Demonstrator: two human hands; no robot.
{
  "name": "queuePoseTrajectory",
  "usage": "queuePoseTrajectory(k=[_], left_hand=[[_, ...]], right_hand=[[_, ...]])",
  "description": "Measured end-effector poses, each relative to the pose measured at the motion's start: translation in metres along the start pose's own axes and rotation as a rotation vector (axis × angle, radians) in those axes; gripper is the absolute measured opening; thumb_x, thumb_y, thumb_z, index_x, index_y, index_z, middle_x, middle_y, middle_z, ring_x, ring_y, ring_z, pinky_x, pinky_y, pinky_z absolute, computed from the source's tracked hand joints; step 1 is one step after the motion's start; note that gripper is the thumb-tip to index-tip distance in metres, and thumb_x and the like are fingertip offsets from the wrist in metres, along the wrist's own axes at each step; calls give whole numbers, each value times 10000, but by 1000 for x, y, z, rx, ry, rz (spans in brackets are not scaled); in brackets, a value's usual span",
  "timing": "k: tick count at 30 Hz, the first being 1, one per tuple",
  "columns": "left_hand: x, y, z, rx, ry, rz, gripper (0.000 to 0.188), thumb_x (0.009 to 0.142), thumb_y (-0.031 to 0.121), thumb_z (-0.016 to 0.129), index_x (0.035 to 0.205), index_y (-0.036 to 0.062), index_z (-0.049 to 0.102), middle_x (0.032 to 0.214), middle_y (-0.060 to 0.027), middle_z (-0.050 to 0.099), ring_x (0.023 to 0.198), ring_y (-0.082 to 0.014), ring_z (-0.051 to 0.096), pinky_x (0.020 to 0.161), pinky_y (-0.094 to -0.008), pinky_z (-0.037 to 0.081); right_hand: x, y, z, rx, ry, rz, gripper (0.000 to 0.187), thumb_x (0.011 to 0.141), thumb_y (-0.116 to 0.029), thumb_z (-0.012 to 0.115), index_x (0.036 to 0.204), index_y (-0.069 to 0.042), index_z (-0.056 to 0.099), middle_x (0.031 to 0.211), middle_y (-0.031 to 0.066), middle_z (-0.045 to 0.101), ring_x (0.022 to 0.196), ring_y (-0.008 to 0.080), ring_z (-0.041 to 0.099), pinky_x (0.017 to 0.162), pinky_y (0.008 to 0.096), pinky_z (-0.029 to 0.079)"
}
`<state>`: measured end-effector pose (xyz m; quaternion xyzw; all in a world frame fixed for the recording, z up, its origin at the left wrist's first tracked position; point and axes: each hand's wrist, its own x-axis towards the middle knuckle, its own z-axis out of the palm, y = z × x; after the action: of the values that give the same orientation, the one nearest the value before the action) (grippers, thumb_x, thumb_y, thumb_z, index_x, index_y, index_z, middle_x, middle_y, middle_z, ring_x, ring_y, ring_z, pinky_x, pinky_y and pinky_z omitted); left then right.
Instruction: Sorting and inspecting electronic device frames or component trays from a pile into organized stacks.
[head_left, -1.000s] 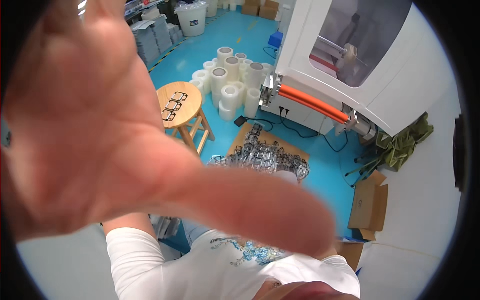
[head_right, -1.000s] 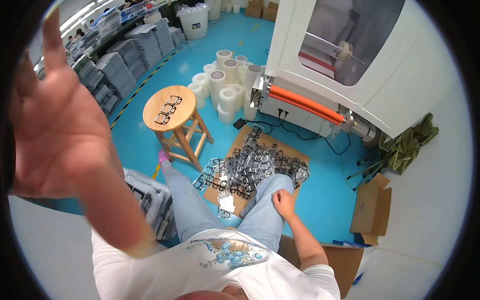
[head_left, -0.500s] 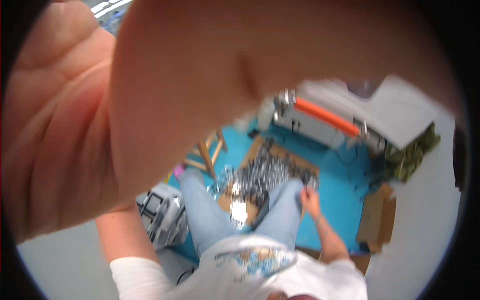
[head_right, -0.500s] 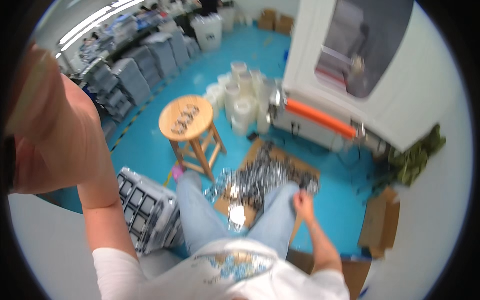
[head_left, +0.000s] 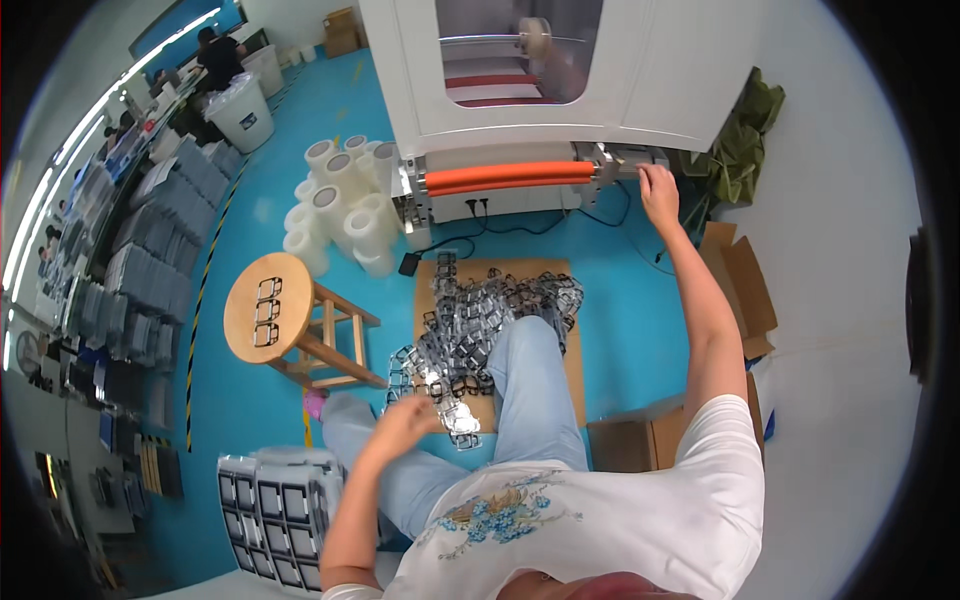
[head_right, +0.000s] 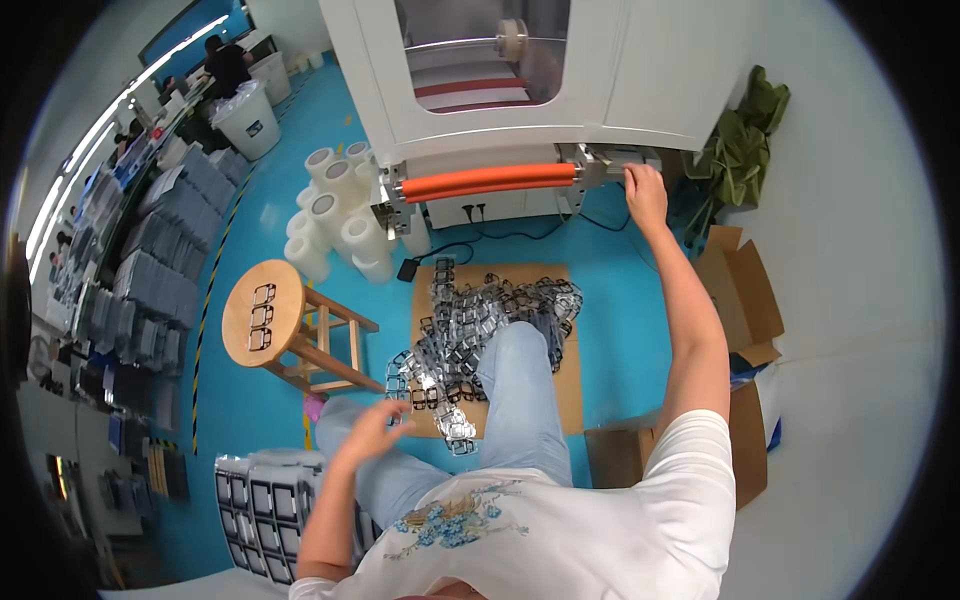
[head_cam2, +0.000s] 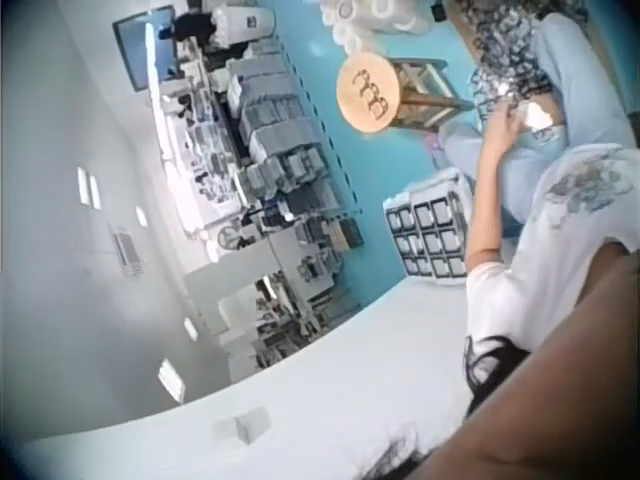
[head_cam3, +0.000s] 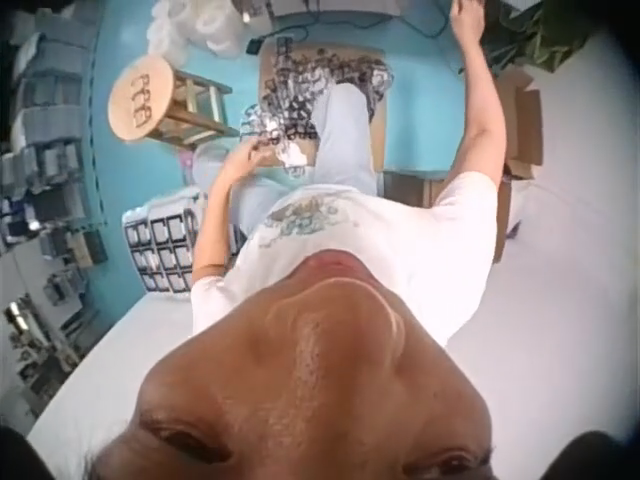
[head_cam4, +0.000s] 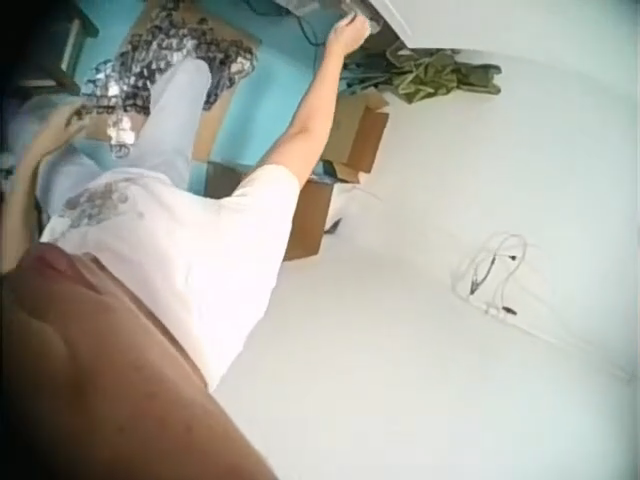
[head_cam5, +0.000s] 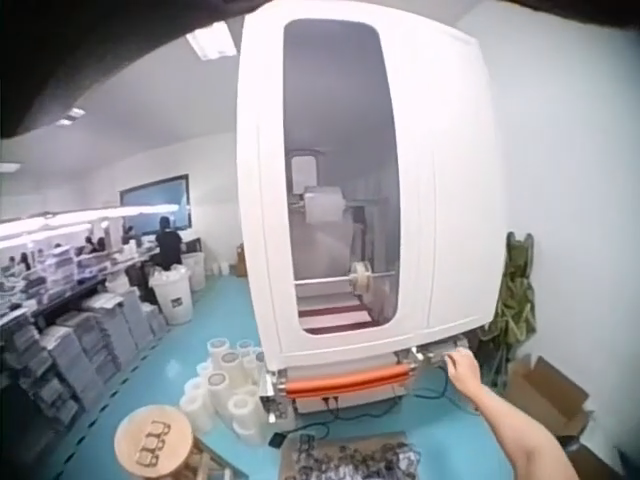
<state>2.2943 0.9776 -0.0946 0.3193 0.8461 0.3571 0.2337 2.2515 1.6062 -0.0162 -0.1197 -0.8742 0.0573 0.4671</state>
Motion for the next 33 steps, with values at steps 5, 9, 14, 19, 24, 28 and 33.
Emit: queuePoseTrajectory(k=[5, 9, 14, 19, 24, 28, 33], left_hand=[[-27, -36, 73, -57, -303, -116, 464, 833, 368, 728, 1087, 1, 603, 1025, -216, 662, 944, -386, 633, 790, -415, 499], [-36, -56, 97, -35, -139, -85, 486, 865, 428, 690, 1102, 17, 587, 992, -188, 634, 903, -350, 622, 761, -423, 483], [-30, -69, 88, 23, -90, -259, 512, 865, 430, 682, 1175, 30, 602, 1077, -194, 654, 964, -342, 636, 826, -413, 502], [-4, -73, 6, -370, 186, -259, 303, 902, 225, 674, 1131, 28, 650, 1061, -137, 680, 993, -248, 657, 883, -360, 514], [28, -171, -110, 295, 1118, -272, 361, 846, 165, 661, 1160, -6, 611, 1129, -219, 625, 1049, -402, 584, 928, -445, 458], [41, -204, -152, 810, 835, -463, 601, 869, 393, 677, 1361, 83, 526, 1335, -201, 542, 1251, -379, 494, 1023, -509, 394], [40, -210, -153, 905, 844, -279, 529, 871, 337, 691, 1353, 162, 560, 1312, -106, 581, 1233, -309, 520, 1031, -520, 368]], right_hand=[[41, 7, 56, -288, -262, -55, 238, 951, -275, 554, 957, -74, 680, 968, 170, 622, 939, 372, 596, 785, 499, 501], [57, 30, 70, -331, -462, 115, 284, 928, -203, 488, 1124, -102, 667, 1151, 216, 634, 1042, 424, 617, 850, 513, 507], [59, 55, 76, -457, -509, -109, 314, 944, -162, 481, 1225, -60, 577, 1153, 232, 616, 1055, 432, 596, 839, 520, 493], [-10, 18, 55, -303, -264, 196, 264, 1023, -221, 411, 1133, -9, 524, 984, 256, 668, 901, 437, 647, 767, 528, 498], [-125, -23, 64, 451, -460, 463, 218, 1032, -132, 413, 1206, -7, 454, 818, 70, 631, 638, 135, 566, 583, 291, 481], [-209, -83, 55, 825, -581, 702, 242, 1066, -250, 439, 1132, -20, 471, 877, 55, 606, 682, 99, 552, 631, 253, 497], [-238, -129, 61, 795, -837, 803, 288, 1061, -312, 430, 1125, -36, 481, 786, 16, 530, 638, 79, 493, 569, 255, 452]])
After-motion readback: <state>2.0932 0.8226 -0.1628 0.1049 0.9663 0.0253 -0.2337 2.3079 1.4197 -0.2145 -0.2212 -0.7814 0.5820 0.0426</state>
